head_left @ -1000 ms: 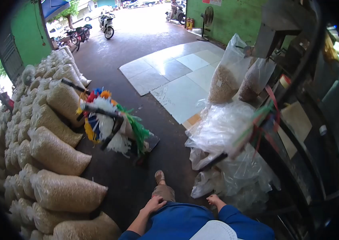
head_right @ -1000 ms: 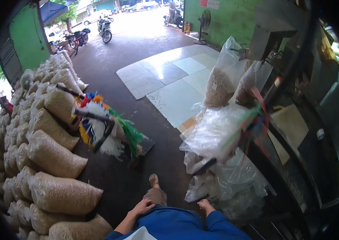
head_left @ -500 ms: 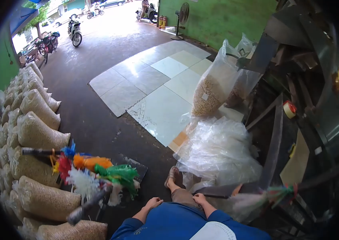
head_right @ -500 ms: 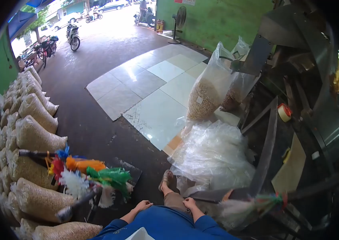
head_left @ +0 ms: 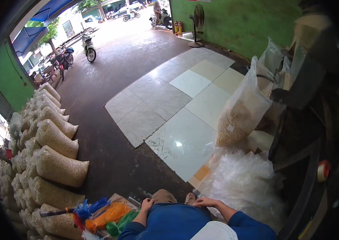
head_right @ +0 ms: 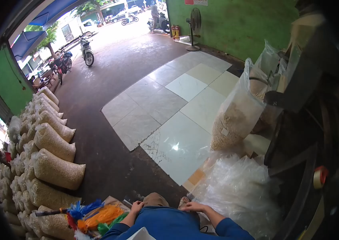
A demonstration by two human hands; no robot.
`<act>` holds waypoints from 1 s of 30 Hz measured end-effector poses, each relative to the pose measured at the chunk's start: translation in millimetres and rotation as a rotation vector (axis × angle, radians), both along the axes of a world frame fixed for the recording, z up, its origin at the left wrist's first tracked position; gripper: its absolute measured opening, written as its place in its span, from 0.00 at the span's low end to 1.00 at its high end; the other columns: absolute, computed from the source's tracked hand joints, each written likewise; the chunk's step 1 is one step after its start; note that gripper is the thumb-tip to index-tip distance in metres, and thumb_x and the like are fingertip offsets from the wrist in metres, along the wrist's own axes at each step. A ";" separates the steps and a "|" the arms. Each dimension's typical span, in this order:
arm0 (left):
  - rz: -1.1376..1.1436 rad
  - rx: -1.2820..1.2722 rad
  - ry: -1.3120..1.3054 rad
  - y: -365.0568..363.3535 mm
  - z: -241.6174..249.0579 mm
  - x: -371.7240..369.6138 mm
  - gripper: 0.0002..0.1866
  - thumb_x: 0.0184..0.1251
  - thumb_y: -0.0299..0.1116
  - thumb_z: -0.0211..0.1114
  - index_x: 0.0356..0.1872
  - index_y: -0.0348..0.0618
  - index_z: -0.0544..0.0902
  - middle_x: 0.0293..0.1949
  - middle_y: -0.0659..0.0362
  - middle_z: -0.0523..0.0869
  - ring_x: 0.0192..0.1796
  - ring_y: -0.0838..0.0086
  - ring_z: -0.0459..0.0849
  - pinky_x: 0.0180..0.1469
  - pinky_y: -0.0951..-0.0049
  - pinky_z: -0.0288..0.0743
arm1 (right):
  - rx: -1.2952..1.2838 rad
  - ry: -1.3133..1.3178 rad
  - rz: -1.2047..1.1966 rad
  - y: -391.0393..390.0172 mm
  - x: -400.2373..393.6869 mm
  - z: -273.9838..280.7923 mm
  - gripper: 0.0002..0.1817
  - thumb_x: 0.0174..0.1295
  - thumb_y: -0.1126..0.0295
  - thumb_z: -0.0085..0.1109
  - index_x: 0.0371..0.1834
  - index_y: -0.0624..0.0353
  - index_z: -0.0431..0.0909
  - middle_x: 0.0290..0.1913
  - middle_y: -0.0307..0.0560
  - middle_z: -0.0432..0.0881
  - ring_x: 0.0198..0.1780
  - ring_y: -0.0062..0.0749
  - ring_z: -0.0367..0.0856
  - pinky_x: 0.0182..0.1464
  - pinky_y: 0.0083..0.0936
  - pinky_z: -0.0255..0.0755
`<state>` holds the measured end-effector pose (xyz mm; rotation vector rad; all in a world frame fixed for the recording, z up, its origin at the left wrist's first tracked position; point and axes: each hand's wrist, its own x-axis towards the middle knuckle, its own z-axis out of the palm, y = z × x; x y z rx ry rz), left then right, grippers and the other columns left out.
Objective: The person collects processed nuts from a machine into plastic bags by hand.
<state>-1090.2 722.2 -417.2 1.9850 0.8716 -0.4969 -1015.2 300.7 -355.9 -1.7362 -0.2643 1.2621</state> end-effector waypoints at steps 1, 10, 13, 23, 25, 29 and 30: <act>-0.003 0.138 -0.013 -14.7 13.6 30.1 0.20 0.52 0.43 0.65 0.39 0.37 0.84 0.34 0.51 0.88 0.40 0.66 0.86 0.44 0.68 0.77 | 0.155 0.031 0.080 -2.1 18.4 11.4 0.24 0.61 0.55 0.62 0.53 0.61 0.78 0.45 0.42 0.82 0.47 0.25 0.77 0.51 0.23 0.69; 0.427 -0.195 -0.231 -3.1 -65.8 312.6 0.12 0.53 0.33 0.64 0.34 0.35 0.85 0.31 0.52 0.87 0.35 0.67 0.84 0.42 0.69 0.76 | 0.247 0.348 -0.864 -25.6 222.9 69.3 0.10 0.60 0.68 0.63 0.41 0.59 0.77 0.36 0.40 0.82 0.38 0.24 0.79 0.44 0.22 0.74; 0.219 -0.135 -0.146 10.8 -59.9 424.6 0.13 0.53 0.36 0.63 0.34 0.35 0.85 0.32 0.51 0.87 0.37 0.65 0.85 0.43 0.68 0.77 | 0.135 0.653 -1.052 -37.3 283.9 47.5 0.10 0.64 0.65 0.58 0.43 0.58 0.75 0.32 0.42 0.81 0.33 0.27 0.81 0.39 0.24 0.77; -0.023 -0.215 0.022 57.7 -15.5 722.5 0.15 0.58 0.38 0.60 0.40 0.36 0.80 0.25 0.52 0.84 0.23 0.70 0.82 0.25 0.71 0.77 | -0.603 0.092 -0.817 -11.3 549.1 -72.1 0.16 0.51 0.66 0.54 0.41 0.60 0.84 0.38 0.55 0.85 0.39 0.41 0.85 0.41 0.32 0.78; 0.147 -0.357 -0.079 48.3 -17.0 768.0 0.14 0.61 0.36 0.59 0.41 0.36 0.78 0.25 0.53 0.83 0.22 0.70 0.80 0.24 0.70 0.76 | -0.877 -0.132 -0.521 -8.0 618.9 -55.8 0.18 0.49 0.66 0.53 0.42 0.59 0.84 0.41 0.59 0.84 0.44 0.45 0.84 0.47 0.33 0.76; -0.172 -0.090 -0.044 15.5 -66.5 815.5 0.12 0.62 0.36 0.59 0.36 0.36 0.79 0.25 0.53 0.82 0.22 0.69 0.80 0.21 0.70 0.73 | -0.654 -0.133 -0.869 -39.0 735.5 -118.0 0.18 0.48 0.63 0.56 0.41 0.59 0.84 0.43 0.58 0.84 0.47 0.46 0.83 0.52 0.34 0.73; -0.125 -0.103 0.123 -2.7 -49.3 826.0 0.13 0.59 0.36 0.61 0.35 0.35 0.81 0.27 0.52 0.83 0.27 0.66 0.82 0.29 0.64 0.78 | -0.640 -0.210 -1.027 -45.9 762.3 -119.4 0.18 0.49 0.62 0.57 0.40 0.61 0.83 0.42 0.58 0.84 0.46 0.46 0.83 0.51 0.34 0.74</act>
